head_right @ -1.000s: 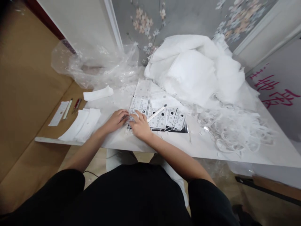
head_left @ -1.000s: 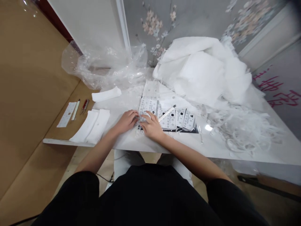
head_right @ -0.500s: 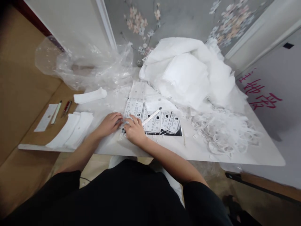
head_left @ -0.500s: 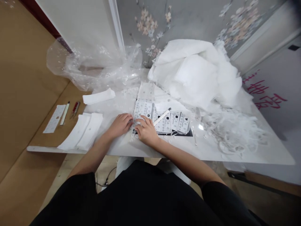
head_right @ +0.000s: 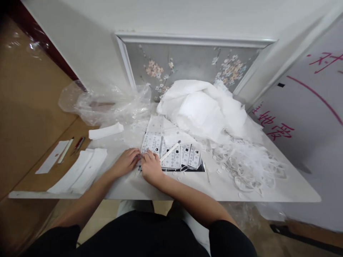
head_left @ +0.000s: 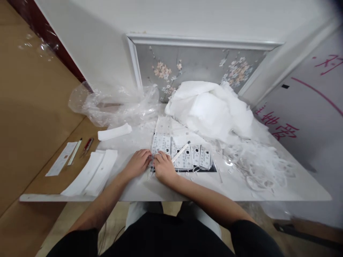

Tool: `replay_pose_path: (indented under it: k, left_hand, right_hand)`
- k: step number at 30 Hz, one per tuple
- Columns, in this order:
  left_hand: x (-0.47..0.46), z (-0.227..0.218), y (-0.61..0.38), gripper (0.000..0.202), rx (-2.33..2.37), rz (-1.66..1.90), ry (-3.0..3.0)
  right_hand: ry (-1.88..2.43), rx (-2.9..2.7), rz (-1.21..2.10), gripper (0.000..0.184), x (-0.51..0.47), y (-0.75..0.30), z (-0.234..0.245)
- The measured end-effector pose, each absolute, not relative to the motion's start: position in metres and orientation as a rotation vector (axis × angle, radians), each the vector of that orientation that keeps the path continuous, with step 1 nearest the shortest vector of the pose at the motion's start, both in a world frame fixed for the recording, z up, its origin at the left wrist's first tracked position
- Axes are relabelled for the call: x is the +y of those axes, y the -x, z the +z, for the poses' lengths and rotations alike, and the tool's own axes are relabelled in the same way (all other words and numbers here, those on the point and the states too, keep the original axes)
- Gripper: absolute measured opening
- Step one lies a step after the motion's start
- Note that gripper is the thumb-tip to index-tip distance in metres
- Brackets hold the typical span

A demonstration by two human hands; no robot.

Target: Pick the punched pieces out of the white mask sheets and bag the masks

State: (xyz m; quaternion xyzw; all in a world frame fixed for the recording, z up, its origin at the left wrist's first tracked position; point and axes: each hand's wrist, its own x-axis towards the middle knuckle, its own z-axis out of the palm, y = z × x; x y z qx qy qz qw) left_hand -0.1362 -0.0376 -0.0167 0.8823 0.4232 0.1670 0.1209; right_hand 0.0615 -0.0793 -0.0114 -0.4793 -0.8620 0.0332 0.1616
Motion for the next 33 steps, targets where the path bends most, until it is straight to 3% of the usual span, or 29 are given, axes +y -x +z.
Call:
replay_pose_path:
  k: [8,19,26,33]
  left_hand:
    - [-0.037,-0.014,0.136,0.020,1.223,0.528,-2.493]
    - [-0.034,-0.020,0.134,0.018,1.242,0.548,-2.496]
    - [-0.034,-0.016,0.136,0.021,1.216,0.562,-2.479]
    - [-0.044,0.001,0.137,0.019,0.935,0.596,-2.508]
  right_hand:
    - [1.370,-2.514,-0.047,0.033,-0.081,-0.049,-0.009]
    - [1.311,-2.509,0.005,0.036,-0.087,-0.053,-0.022]
    - [1.211,-2.231,0.362,0.021,-0.071,-0.070,-0.020]
    - [1.384,-1.505,0.661,0.039,-0.020,-0.153,0.000]
